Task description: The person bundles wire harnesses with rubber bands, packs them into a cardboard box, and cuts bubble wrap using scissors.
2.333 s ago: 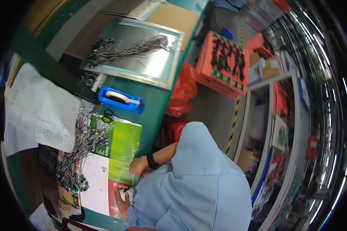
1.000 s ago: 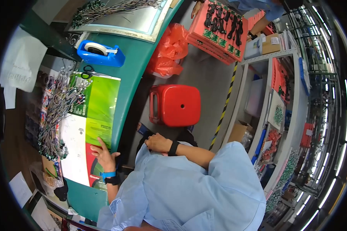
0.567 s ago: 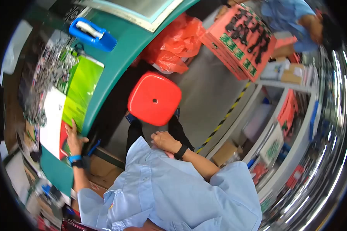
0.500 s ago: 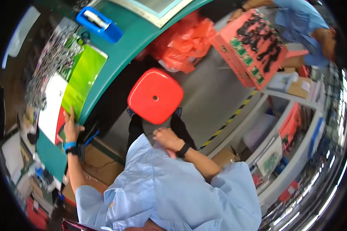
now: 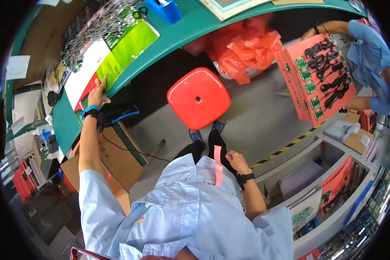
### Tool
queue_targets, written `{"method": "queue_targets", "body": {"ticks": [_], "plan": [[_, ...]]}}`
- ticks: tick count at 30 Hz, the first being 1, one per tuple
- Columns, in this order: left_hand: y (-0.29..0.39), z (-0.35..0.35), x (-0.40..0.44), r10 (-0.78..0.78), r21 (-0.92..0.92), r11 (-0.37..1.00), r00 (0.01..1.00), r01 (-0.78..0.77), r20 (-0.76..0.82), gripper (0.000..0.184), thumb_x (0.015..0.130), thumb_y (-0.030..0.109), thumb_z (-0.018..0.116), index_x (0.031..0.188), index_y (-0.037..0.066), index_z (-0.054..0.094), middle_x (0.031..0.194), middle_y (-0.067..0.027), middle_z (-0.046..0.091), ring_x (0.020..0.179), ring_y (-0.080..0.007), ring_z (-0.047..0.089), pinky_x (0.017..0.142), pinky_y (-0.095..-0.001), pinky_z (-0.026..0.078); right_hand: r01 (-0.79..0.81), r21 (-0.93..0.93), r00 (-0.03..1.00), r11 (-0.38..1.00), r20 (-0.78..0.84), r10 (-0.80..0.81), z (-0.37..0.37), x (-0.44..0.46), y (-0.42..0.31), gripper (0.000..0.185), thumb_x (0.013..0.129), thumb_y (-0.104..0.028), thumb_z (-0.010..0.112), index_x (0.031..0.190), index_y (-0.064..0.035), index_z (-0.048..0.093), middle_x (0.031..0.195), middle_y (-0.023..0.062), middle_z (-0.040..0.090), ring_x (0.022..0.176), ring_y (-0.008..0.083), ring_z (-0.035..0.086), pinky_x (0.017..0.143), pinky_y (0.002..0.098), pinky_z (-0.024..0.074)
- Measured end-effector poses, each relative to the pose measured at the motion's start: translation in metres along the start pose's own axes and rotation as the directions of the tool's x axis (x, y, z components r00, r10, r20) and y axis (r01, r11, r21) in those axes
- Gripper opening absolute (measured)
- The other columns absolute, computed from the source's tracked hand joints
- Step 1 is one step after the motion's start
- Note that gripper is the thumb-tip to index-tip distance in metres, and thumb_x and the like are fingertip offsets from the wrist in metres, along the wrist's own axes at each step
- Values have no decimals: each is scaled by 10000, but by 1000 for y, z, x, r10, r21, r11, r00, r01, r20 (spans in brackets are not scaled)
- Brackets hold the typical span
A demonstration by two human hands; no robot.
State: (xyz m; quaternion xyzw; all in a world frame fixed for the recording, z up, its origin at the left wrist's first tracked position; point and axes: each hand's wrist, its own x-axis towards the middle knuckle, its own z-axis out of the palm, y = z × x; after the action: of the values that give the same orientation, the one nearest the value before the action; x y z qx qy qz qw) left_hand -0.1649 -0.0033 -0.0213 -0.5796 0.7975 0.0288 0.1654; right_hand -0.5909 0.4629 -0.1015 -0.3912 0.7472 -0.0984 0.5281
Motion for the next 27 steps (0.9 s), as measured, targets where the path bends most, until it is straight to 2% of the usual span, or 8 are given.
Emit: {"method": "queue_targets", "body": {"ticks": [5, 9, 11, 14, 19, 21, 24, 27], "plan": [[-12, 15, -5, 48, -130, 990, 996, -58, -80, 1075, 531, 147, 811, 1424, 305, 234, 1414, -212, 314, 1113, -363, 525, 885, -438, 459, 43, -167, 995, 985, -82, -57, 30, -14, 12, 190, 828, -194, 580, 928, -39, 624, 910, 180, 640, 901, 364, 586, 791, 418, 474], [25, 44, -31, -50, -93, 995, 969, 29, -240, 828, 688, 110, 734, 1382, 57, 286, 1405, -231, 297, 1242, -455, 356, 983, -462, 380, 126, -378, 971, 917, -144, -193, 22, -8, -25, 170, 828, -185, 586, 933, -58, 632, 896, 168, 630, 901, 341, 578, 788, 409, 474], [56, 52, -55, -70, -199, 980, 953, 10, -294, 792, 677, 127, 739, 1357, 74, 337, 1416, -222, 274, 1238, -425, 371, 983, -461, 375, 140, -421, 959, 896, -169, -230, 12, 6, -41, 173, 828, -183, 590, 941, -59, 634, 882, 169, 634, 875, 336, 592, 784, 405, 475], [100, 69, -102, 87, -845, 517, 990, -139, -110, 341, 760, 188, 656, 1061, 28, 628, 1105, -187, 609, 1054, -336, 569, 910, -391, 453, 136, -308, 977, 942, -115, -178, 9, 37, -64, 172, 834, -182, 587, 940, -56, 638, 900, 177, 636, 870, 342, 612, 770, 407, 485], [171, 106, -176, 446, -899, 416, 830, 140, 336, 435, 772, 211, 662, 1178, 78, 581, 1127, -185, 607, 1063, -336, 573, 915, -390, 451, 341, -374, 936, 863, 47, -349, 17, 80, -87, 157, 830, -175, 597, 913, -51, 645, 897, 161, 618, 899, 339, 576, 802, 404, 466], [171, 110, -177, 541, -871, 492, 783, 0, 305, 452, 787, 233, 648, 1203, 80, 565, 1122, -204, 604, 1064, -351, 568, 924, -399, 443, 367, -339, 927, 866, 55, -371, 20, 97, -103, 153, 831, -168, 595, 905, -44, 645, 900, 165, 606, 907, 342, 563, 808, 409, 461], [169, 103, -171, 601, -904, 425, 757, -30, 257, 481, 788, 273, 637, 1218, 72, 554, 1124, -207, 602, 1071, -354, 561, 932, -403, 435, 406, -381, 908, 831, 63, -415, 12, 87, -111, 151, 823, -160, 593, 891, -37, 650, 898, 174, 618, 886, 347, 575, 798, 414, 469], [158, 71, -145, 457, -775, 632, 799, 17, 390, 456, 811, 245, 622, 1215, 46, 547, 1147, -175, 604, 1077, -314, 573, 913, -382, 451, 418, -436, 901, 797, 85, -425, 15, 84, -106, 163, 839, -197, 571, 903, -64, 641, 902, 154, 611, 900, 340, 575, 766, 434, 480]]}}
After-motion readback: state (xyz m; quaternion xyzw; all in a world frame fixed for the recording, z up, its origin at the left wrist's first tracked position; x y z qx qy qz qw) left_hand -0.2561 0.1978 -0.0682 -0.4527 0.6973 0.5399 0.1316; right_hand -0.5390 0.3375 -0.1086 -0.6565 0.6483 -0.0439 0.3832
